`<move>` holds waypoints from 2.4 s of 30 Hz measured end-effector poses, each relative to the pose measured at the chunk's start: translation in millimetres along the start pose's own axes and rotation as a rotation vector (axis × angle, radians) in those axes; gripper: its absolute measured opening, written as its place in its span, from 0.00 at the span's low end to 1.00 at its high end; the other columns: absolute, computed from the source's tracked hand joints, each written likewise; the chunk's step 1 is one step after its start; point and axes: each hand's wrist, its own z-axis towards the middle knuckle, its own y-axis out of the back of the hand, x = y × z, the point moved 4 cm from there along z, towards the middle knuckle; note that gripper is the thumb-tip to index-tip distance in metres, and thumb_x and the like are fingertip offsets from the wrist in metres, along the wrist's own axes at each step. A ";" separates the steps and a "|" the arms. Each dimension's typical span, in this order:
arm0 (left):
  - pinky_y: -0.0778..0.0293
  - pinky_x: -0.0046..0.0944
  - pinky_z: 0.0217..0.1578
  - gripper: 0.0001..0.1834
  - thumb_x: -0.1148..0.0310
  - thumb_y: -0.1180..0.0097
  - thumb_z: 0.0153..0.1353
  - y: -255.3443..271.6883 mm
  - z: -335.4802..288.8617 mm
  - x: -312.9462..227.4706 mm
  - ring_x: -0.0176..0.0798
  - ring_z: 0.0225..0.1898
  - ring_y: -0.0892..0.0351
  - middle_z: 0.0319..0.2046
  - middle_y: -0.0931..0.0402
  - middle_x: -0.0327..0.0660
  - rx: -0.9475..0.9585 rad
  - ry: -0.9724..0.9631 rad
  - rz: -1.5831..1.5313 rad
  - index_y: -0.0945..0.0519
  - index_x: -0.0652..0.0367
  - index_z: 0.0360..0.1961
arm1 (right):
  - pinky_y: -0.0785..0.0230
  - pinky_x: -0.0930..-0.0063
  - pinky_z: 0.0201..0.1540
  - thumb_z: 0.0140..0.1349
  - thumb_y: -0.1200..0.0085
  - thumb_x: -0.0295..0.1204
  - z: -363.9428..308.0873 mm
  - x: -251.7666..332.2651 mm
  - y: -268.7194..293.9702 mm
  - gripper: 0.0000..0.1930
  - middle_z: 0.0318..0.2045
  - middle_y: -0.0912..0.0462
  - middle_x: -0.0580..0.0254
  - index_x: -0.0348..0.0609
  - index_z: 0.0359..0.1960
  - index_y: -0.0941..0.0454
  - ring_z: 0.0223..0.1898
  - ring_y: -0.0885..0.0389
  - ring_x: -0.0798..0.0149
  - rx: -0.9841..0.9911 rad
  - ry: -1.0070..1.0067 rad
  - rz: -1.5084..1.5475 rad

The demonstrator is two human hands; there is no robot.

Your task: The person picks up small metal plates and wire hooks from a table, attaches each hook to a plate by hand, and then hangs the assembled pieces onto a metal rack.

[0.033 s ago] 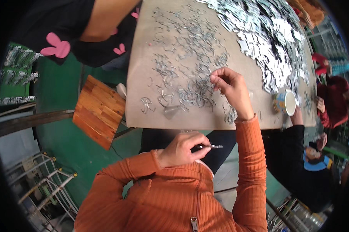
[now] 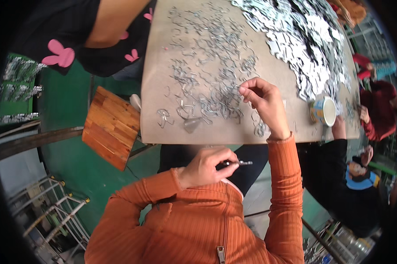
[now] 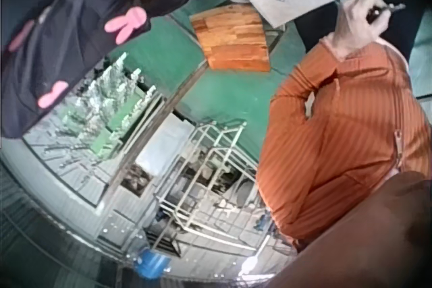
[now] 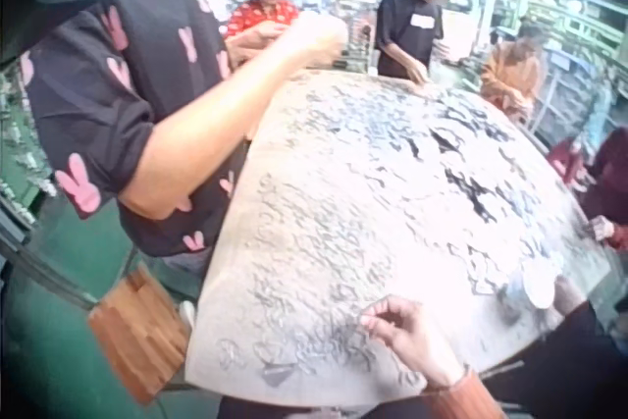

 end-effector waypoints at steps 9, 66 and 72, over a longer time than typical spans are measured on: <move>0.27 0.37 0.28 0.07 0.79 0.38 0.49 -9.2 6.1 -0.1 0.44 0.27 0.21 0.26 0.22 0.43 -0.012 0.015 0.033 0.24 0.61 0.29 | 0.32 0.84 0.20 0.62 0.44 0.25 -150.6 -6.1 6.6 0.05 0.28 0.17 0.57 0.36 0.34 0.25 0.22 0.18 0.69 -0.100 -0.308 0.558; 0.23 0.33 0.35 0.18 0.73 0.41 0.59 -26.0 185.5 53.1 0.30 0.33 0.21 0.35 0.21 0.38 0.118 0.241 0.177 0.27 0.63 0.51 | 0.27 0.78 0.25 0.57 0.41 0.20 -192.6 -38.6 -22.7 0.04 0.23 0.21 0.60 0.36 0.31 0.25 0.22 0.19 0.68 -0.526 0.198 0.046; 0.23 0.31 0.39 0.16 0.76 0.42 0.59 -22.3 83.6 10.6 0.30 0.39 0.22 0.42 0.23 0.41 0.055 0.458 -0.486 0.28 0.64 0.48 | 0.28 0.79 0.26 0.58 0.42 0.19 -187.6 -33.8 -24.8 0.04 0.22 0.21 0.61 0.35 0.30 0.26 0.22 0.20 0.71 -0.556 0.189 0.054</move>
